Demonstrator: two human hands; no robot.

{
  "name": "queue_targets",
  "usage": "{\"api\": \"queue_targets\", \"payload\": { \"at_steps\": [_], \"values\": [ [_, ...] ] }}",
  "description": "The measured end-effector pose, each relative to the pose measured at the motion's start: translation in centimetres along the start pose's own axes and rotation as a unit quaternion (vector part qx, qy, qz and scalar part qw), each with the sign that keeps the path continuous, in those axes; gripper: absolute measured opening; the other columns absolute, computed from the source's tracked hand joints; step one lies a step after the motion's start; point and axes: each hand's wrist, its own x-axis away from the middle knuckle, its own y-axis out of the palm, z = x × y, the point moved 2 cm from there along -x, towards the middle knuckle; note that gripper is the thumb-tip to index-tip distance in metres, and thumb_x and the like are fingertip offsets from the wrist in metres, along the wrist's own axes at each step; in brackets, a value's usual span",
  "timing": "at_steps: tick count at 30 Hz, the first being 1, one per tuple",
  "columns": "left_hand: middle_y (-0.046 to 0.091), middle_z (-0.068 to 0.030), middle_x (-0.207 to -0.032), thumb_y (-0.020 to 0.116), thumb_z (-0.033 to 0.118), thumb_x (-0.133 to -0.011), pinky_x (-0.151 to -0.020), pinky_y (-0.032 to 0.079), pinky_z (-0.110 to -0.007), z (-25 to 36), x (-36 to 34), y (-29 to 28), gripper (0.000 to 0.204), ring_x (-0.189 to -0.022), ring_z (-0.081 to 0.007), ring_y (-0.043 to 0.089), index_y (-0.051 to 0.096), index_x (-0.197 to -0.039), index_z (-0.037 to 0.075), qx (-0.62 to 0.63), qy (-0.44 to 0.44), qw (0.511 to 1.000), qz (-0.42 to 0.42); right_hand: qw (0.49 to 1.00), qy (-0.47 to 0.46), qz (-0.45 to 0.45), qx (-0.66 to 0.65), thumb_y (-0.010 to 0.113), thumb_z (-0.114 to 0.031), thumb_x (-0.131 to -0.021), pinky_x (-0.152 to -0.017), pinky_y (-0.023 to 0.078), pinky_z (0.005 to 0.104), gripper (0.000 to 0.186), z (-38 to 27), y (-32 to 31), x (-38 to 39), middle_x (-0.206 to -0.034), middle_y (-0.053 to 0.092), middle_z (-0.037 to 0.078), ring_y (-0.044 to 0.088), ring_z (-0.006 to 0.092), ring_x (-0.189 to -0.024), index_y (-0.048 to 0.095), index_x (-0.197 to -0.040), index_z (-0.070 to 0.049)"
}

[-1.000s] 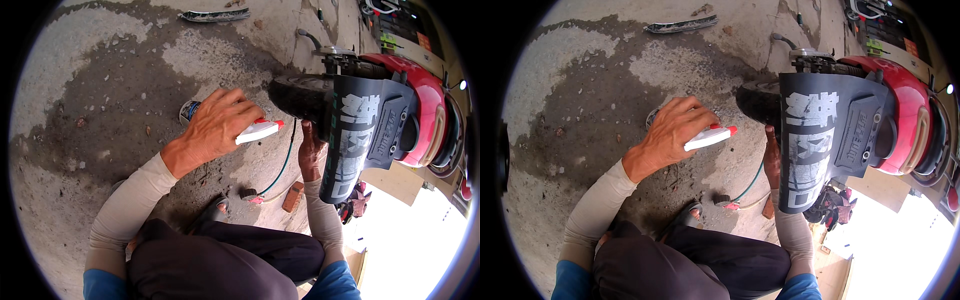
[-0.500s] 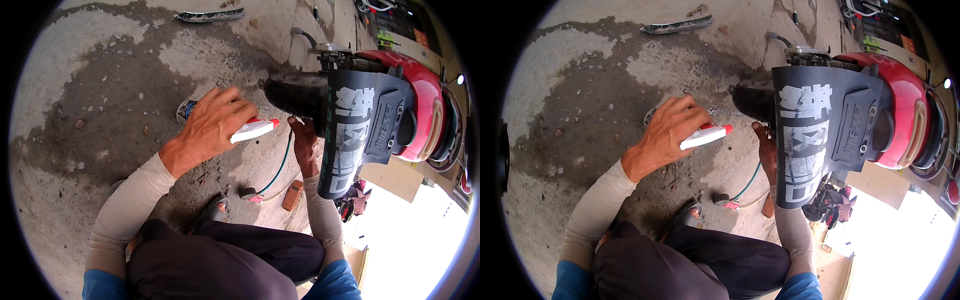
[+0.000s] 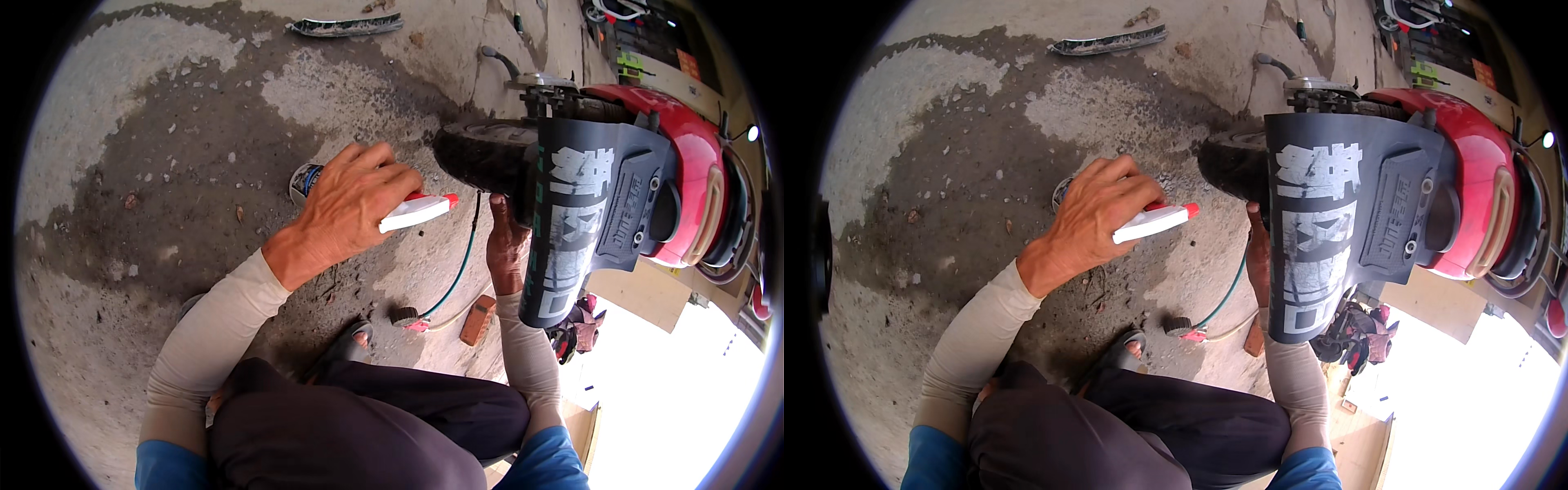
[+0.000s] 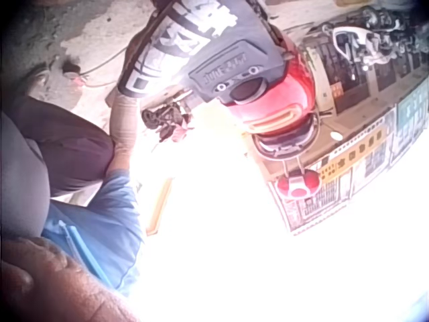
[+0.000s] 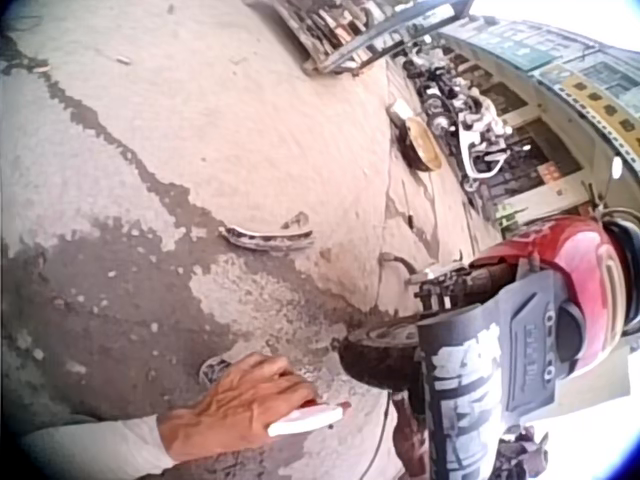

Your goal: The person walks to a red scooter and squats down to work on the rear tire. They use a spray bottle to apply liquid to the tire tread and then use their fingers to probe the tire surface, likely checking for punctures or leaks.

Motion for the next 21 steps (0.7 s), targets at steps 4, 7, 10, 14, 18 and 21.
{"api": "queue_targets", "payload": {
  "at_steps": [4, 7, 10, 14, 18, 21],
  "values": [
    [0.072, -0.0035, -0.097, 0.085, 0.016, -0.081, -0.083, 0.047, -0.039, 0.0, -0.5, 0.5, 0.026, -0.098, -0.0235, 0.063, 0.071, -0.102, 0.007, 0.002, 0.033, 0.998, 0.053, 0.987, 0.001, -0.03, -0.155, 0.074, -0.041, -0.103, -0.123, 0.028, 0.0488, 0.07, -0.4, 0.6, -0.5, -0.162, 0.044, 0.021, 0.045, 0.0358, -0.141, 0.047, -0.156, -0.005],
    [0.072, -0.0041, -0.097, 0.085, 0.016, -0.081, -0.085, 0.047, -0.039, -0.1, -0.4, 0.7, 0.027, -0.098, -0.0241, 0.063, 0.071, -0.102, 0.007, -0.006, 0.022, 0.999, 0.032, 0.984, 0.041, -0.092, -0.15, 0.074, -0.046, -0.102, -0.12, 0.035, 0.0465, 0.067, -2.3, 0.4, -1.6, -0.159, 0.05, 0.017, 0.051, 0.0345, -0.139, 0.053, -0.153, -0.008],
    [0.071, -0.0046, -0.097, 0.084, 0.016, -0.081, -0.086, 0.048, -0.04, 0.1, -0.5, -0.2, 0.027, -0.098, -0.0245, 0.063, 0.071, -0.103, 0.008, -0.005, -0.007, 1.0, -0.002, 0.973, 0.077, -0.107, -0.19, 0.076, -0.046, -0.1, -0.115, 0.04, 0.045, 0.065, -2.1, 0.8, -1.0, -0.155, 0.055, 0.015, 0.056, 0.0335, -0.135, 0.056, -0.149, -0.009],
    [0.071, -0.0047, -0.097, 0.084, 0.017, -0.082, -0.088, 0.048, -0.04, 0.2, -0.5, -0.3, 0.027, -0.099, -0.0249, 0.063, 0.071, -0.103, 0.008, 0.003, -0.007, 1.0, -0.018, 0.914, 0.162, -0.087, -0.361, 0.084, -0.041, -0.095, -0.101, 0.052, 0.0424, 0.059, -0.9, 2.2, 0.1, -0.142, 0.066, 0.013, 0.065, 0.0311, -0.119, 0.064, -0.141, -0.009],
    [0.073, -0.0033, -0.092, 0.078, 0.029, -0.09, -0.083, 0.045, -0.036, -0.2, -0.3, 0.0, 0.024, -0.094, -0.0213, 0.06, 0.072, -0.101, 0.009, -0.009, 0.017, 0.999, 0.031, 0.91, 0.157, -0.05, -0.381, 0.08, -0.041, -0.098, -0.106, 0.047, 0.0429, 0.061, -1.0, 1.0, 0.2, -0.146, 0.063, 0.015, 0.061, 0.0311, -0.125, 0.059, -0.145, -0.008],
    [0.072, -0.0032, -0.095, 0.081, 0.022, -0.086, -0.086, 0.046, -0.038, 0.0, -0.4, 0.0, 0.023, -0.097, -0.0225, 0.061, 0.072, -0.102, 0.009, -0.008, 0.018, 0.999, 0.029, 0.951, 0.103, -0.02, -0.292, 0.077, -0.04, -0.101, -0.11, 0.044, 0.0433, 0.063, -1.3, -0.4, -0.3, -0.148, 0.06, 0.016, 0.058, 0.0311, -0.131, 0.055, -0.149, -0.007]
  ]
}}
